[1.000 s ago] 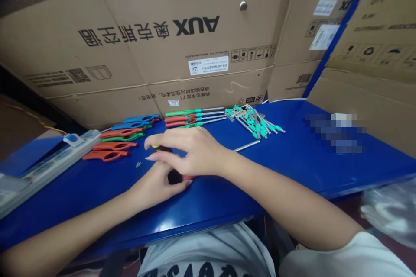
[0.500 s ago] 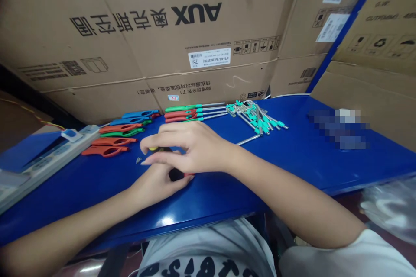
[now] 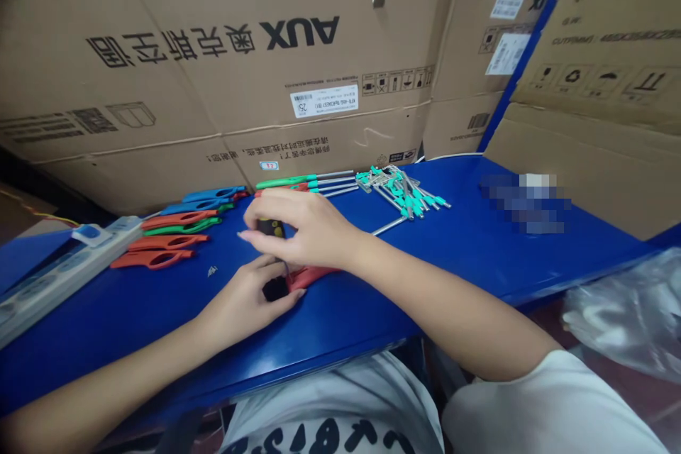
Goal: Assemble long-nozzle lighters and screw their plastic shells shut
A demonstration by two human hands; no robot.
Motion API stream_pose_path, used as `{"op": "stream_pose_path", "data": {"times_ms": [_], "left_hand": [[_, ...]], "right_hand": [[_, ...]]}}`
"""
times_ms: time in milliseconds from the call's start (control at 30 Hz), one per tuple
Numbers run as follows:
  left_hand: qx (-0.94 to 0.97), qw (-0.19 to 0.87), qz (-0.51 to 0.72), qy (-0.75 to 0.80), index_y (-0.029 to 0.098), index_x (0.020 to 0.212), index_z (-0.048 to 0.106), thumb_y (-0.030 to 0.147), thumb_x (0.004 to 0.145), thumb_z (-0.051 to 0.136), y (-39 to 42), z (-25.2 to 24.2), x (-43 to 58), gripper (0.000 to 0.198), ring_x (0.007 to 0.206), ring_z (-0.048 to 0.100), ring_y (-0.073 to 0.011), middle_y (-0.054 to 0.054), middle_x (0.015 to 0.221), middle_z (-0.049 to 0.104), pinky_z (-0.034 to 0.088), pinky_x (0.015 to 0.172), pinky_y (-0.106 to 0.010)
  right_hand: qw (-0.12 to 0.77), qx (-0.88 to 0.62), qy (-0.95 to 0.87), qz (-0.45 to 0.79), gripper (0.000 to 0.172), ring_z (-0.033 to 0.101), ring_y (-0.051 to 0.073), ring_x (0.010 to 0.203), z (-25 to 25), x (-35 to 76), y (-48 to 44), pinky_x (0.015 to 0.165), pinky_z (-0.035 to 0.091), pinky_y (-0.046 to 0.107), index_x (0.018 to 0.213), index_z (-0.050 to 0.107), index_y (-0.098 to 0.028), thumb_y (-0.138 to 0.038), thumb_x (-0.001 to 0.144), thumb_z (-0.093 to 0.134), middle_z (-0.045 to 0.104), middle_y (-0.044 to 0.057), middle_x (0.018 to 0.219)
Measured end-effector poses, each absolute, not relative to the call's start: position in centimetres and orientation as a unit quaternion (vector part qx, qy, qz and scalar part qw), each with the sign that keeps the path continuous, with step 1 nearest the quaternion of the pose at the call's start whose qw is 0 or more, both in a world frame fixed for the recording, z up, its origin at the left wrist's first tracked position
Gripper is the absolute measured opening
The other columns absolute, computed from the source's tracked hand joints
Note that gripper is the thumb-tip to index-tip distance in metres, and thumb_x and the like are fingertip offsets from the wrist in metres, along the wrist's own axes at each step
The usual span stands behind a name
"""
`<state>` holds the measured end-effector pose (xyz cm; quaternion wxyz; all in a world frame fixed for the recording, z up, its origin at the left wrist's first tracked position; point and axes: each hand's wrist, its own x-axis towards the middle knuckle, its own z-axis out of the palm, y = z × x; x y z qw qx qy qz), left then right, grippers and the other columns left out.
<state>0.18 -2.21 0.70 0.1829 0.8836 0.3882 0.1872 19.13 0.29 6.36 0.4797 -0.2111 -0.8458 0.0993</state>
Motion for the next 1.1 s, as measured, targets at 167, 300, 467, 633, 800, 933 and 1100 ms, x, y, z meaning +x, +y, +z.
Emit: {"op": "stream_pose_path", "data": {"times_ms": [167, 300, 467, 633, 800, 933, 1100], "left_hand": [[0.887, 0.175, 0.190, 0.382, 0.019, 0.095, 0.071, 0.031, 0.089, 0.064, -2.0, 0.8, 0.1, 0.015, 0.091, 0.064, -0.0231, -0.007, 0.097, 0.066, 0.054, 0.084, -0.037], [0.889, 0.180, 0.185, 0.379, 0.019, 0.100, 0.072, 0.030, 0.088, 0.064, -2.0, 0.7, 0.1, 0.018, 0.097, 0.067, -0.0263, -0.009, 0.104, 0.070, 0.054, 0.087, -0.039], [0.884, 0.182, 0.169, 0.397, 0.018, 0.096, 0.069, 0.029, 0.087, 0.060, -2.2, 0.8, 0.0, 0.016, 0.085, 0.069, -0.0261, -0.006, 0.091, 0.073, 0.056, 0.076, -0.037], [0.895, 0.142, 0.098, 0.411, 0.020, 0.105, 0.070, 0.024, 0.081, 0.062, -1.9, 2.7, -1.2, 0.026, 0.092, 0.068, -0.0262, -0.007, 0.101, 0.069, 0.054, 0.085, -0.038], [0.893, 0.111, 0.028, 0.436, 0.022, 0.103, 0.068, 0.021, 0.079, 0.062, -1.5, 3.9, -2.8, 0.025, 0.095, 0.067, -0.0275, -0.007, 0.101, 0.068, 0.053, 0.086, -0.039], [0.903, 0.119, 0.027, 0.413, 0.022, 0.113, 0.067, 0.027, 0.087, 0.059, -1.5, 3.8, -2.2, 0.028, 0.101, 0.067, -0.0281, -0.009, 0.110, 0.067, 0.053, 0.089, -0.039], [0.916, 0.120, -0.001, 0.383, 0.020, 0.112, 0.068, 0.020, 0.089, 0.053, -0.8, 4.2, -0.7, 0.027, 0.099, 0.068, -0.0274, -0.011, 0.108, 0.066, 0.053, 0.089, -0.038]], "right_hand": [[0.480, -0.250, -0.837, 0.081, 0.028, 0.065, 0.015, 0.089, 5.9, 19.4, 0.8, 0.082, 0.048, 0.027, 0.104, 0.065, -0.017, -0.042, 0.100, 0.054, 0.072, 0.006, 0.100], [0.429, -0.205, -0.862, 0.177, 0.020, 0.063, 0.009, 0.078, 6.7, 19.4, 0.0, 0.075, 0.049, 0.022, 0.111, 0.062, -0.018, -0.026, 0.104, 0.045, 0.071, 0.002, 0.097], [0.477, -0.199, -0.855, 0.027, 0.032, 0.059, 0.012, 0.073, 6.9, 18.2, -1.4, 0.069, 0.046, 0.024, 0.080, 0.060, -0.017, -0.047, 0.093, 0.065, 0.065, 0.001, 0.077], [0.599, -0.266, -0.755, -0.022, 0.028, 0.060, 0.012, 0.071, 8.4, 20.9, -0.6, 0.072, 0.050, 0.026, 0.084, 0.061, -0.019, -0.044, 0.090, 0.070, 0.065, 0.001, 0.079], [0.520, -0.462, -0.693, -0.190, 0.019, 0.061, 0.022, 0.086, 8.5, 30.2, 3.3, 0.084, 0.051, 0.037, 0.088, 0.062, -0.021, -0.040, 0.094, 0.063, 0.065, 0.006, 0.089], [0.389, -0.656, -0.615, -0.201, 0.013, 0.061, 0.027, 0.103, 6.8, 37.8, 5.2, 0.095, 0.048, 0.041, 0.097, 0.063, -0.016, -0.025, 0.094, 0.054, 0.065, 0.015, 0.105], [0.242, -0.811, -0.523, -0.101, 0.025, 0.060, 0.032, 0.115, 5.5, 42.0, 5.7, 0.102, 0.046, 0.041, 0.112, 0.065, -0.009, -0.015, 0.089, 0.055, 0.065, 0.023, 0.117]]}}
